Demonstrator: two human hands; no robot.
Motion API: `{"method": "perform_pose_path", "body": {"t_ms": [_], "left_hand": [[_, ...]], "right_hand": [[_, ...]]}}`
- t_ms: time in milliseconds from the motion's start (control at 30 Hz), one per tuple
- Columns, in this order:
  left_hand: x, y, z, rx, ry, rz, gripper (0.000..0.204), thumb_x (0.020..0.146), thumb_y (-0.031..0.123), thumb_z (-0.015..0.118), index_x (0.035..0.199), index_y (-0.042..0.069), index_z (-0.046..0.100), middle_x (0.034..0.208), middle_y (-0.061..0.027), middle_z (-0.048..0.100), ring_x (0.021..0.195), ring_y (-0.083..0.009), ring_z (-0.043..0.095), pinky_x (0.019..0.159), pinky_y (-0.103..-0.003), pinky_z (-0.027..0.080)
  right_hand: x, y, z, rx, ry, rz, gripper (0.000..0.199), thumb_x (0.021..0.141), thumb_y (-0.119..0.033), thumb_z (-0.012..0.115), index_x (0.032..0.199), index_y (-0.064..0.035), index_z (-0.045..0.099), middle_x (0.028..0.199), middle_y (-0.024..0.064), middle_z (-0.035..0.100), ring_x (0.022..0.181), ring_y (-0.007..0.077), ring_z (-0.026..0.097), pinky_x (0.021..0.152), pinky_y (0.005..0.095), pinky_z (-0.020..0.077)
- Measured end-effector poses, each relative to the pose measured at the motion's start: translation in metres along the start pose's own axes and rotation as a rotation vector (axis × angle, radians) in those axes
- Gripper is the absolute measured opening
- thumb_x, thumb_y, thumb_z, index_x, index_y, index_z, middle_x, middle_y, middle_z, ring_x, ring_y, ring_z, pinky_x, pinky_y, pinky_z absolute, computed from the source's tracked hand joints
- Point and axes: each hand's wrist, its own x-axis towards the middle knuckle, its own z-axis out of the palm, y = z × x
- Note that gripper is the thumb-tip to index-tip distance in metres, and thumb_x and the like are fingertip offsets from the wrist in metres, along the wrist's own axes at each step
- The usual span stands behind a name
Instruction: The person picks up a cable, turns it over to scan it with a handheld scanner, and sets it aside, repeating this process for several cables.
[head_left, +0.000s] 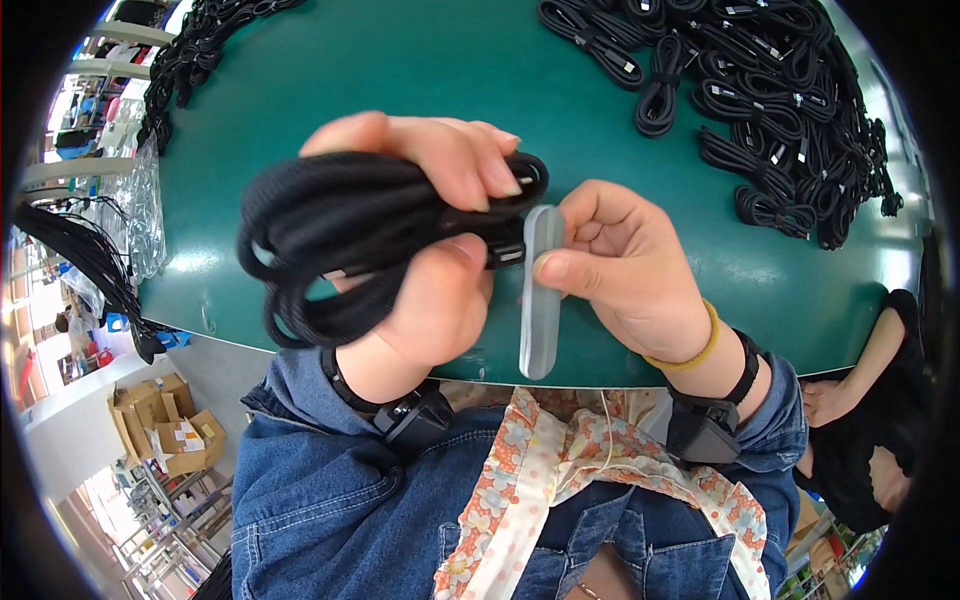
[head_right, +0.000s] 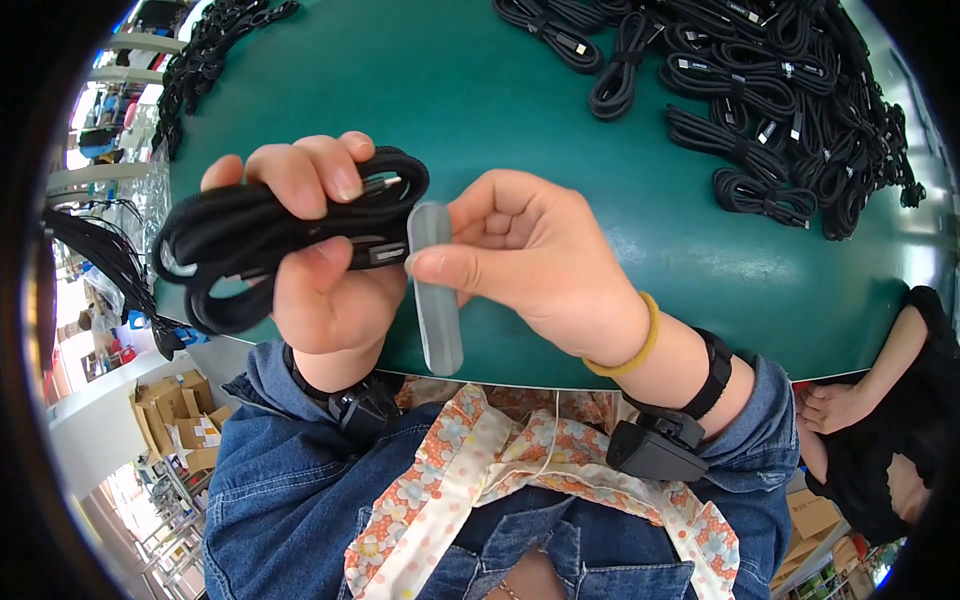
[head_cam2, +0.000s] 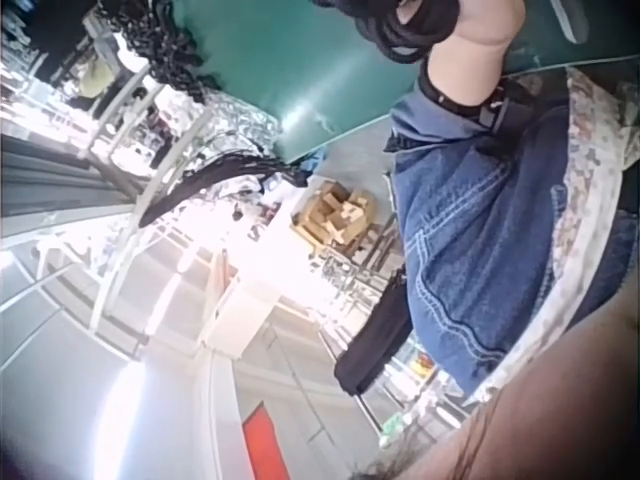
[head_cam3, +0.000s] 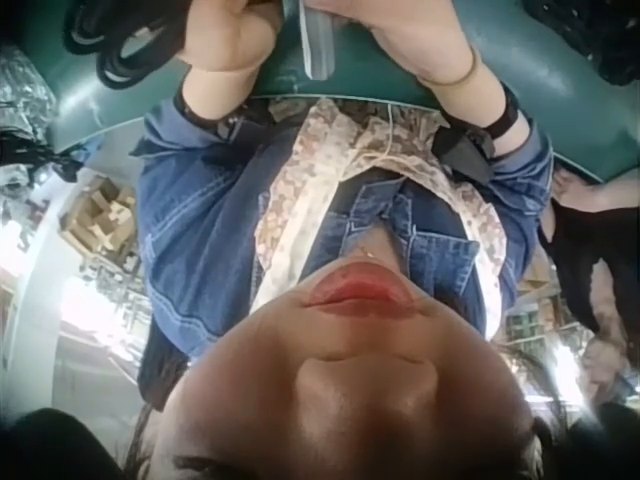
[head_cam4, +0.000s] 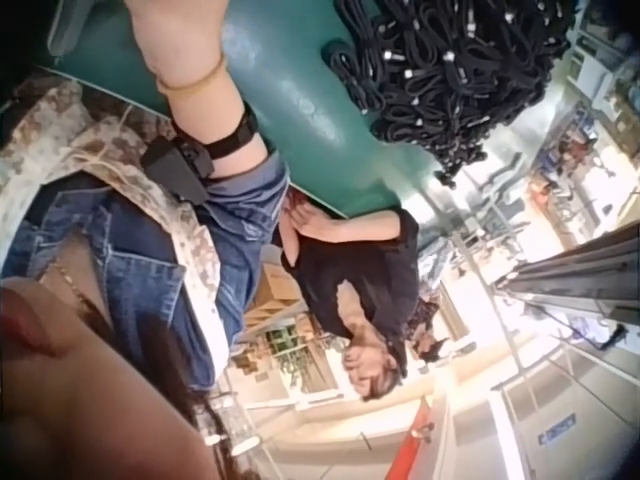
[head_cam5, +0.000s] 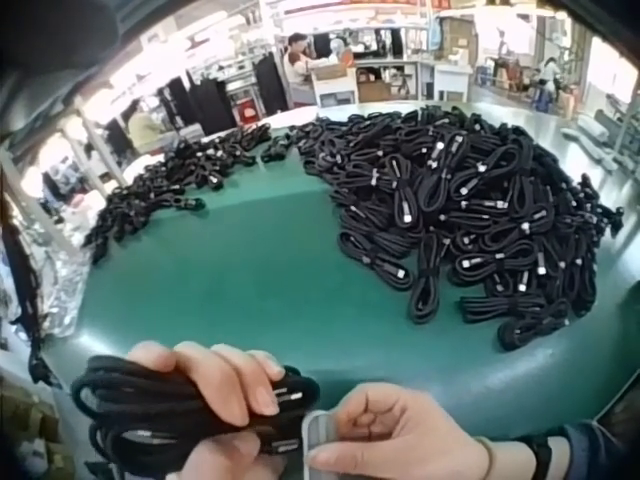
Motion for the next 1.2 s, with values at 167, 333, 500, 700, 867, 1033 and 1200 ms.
{"method": "perform_pose_path", "body": {"t_ms": [167, 333, 500, 700, 867, 1033, 1200], "left_hand": [[0.000, -0.004, 0.003, -0.151, 0.129, -0.069, 0.061, 0.056, 0.001, 0.038, 0.116, 0.011, 0.039, 0.085, -0.0031, 0.043, 0.081, -0.0199, 0.043, 0.088, -0.039, 0.035], [0.007, 0.000, 0.002, -0.645, 0.383, -0.342, 0.058, 0.055, 0.000, 0.038, 0.112, 0.007, 0.041, 0.085, -0.0036, 0.043, 0.082, -0.0187, 0.044, 0.089, -0.037, 0.035], [0.010, -0.002, -0.004, -0.814, 0.458, -0.505, 0.055, 0.055, -0.001, 0.038, 0.109, 0.004, 0.042, 0.084, -0.0039, 0.043, 0.081, -0.0179, 0.045, 0.089, -0.035, 0.036], [0.011, -0.003, -0.001, -0.781, 0.468, -0.584, 0.051, 0.057, -0.003, 0.039, 0.108, 0.003, 0.042, 0.083, -0.0046, 0.045, 0.081, -0.0192, 0.047, 0.089, -0.035, 0.037], [0.009, -0.008, 0.010, -0.322, 0.476, -0.791, 0.036, 0.070, 0.000, 0.044, 0.106, 0.005, 0.042, 0.089, -0.0082, 0.050, 0.087, -0.0227, 0.052, 0.081, -0.037, 0.042], [0.005, -0.013, 0.019, -0.283, 0.408, -1.033, 0.032, 0.079, 0.011, 0.048, 0.109, 0.001, 0.043, 0.099, -0.0105, 0.052, 0.096, -0.0238, 0.051, 0.086, -0.037, 0.040], [-0.004, -0.014, 0.023, -0.335, 0.321, -1.131, 0.035, 0.082, 0.022, 0.049, 0.111, 0.001, 0.043, 0.102, -0.0106, 0.053, 0.096, -0.0222, 0.051, 0.087, -0.037, 0.040]], "right_hand": [[0.000, 0.001, 0.002, -0.037, 0.044, -0.048, 0.019, 0.073, -0.001, 0.065, 0.085, 0.0010, 0.051, 0.076, 0.0059, 0.059, 0.068, 0.0094, 0.057, 0.060, 0.0202, 0.0471], [-0.001, -0.008, -0.001, -0.077, 0.118, -0.133, 0.014, 0.078, -0.004, 0.061, 0.086, 0.0005, 0.051, 0.076, 0.0049, 0.058, 0.067, 0.0083, 0.056, 0.059, 0.0203, 0.0448], [0.001, -0.016, -0.012, 0.074, 0.070, -0.189, 0.012, 0.080, -0.007, 0.057, 0.089, -0.0012, 0.050, 0.076, 0.0044, 0.057, 0.067, 0.0078, 0.054, 0.060, 0.0209, 0.0433], [-0.001, -0.022, -0.009, -0.046, 0.057, -0.234, 0.021, 0.079, -0.012, 0.059, 0.095, -0.0030, 0.050, 0.082, 0.0059, 0.056, 0.066, 0.0086, 0.054, 0.059, 0.0209, 0.0425], [0.000, -0.015, -0.007, -0.853, 0.151, -0.326, 0.035, 0.072, -0.010, 0.063, 0.101, -0.0021, 0.045, 0.094, 0.0078, 0.049, 0.077, 0.0137, 0.052, 0.064, 0.0252, 0.0416], [0.005, -0.008, -0.014, -1.133, 0.152, -0.316, 0.050, 0.066, -0.014, 0.068, 0.107, 0.0013, 0.045, 0.097, 0.0091, 0.053, 0.084, 0.0160, 0.054, 0.070, 0.0256, 0.0431], [0.006, -0.010, -0.024, -1.015, 0.137, -0.125, 0.050, 0.065, -0.013, 0.066, 0.107, 0.0030, 0.047, 0.096, 0.0086, 0.056, 0.086, 0.0159, 0.053, 0.072, 0.0247, 0.0432]]}}
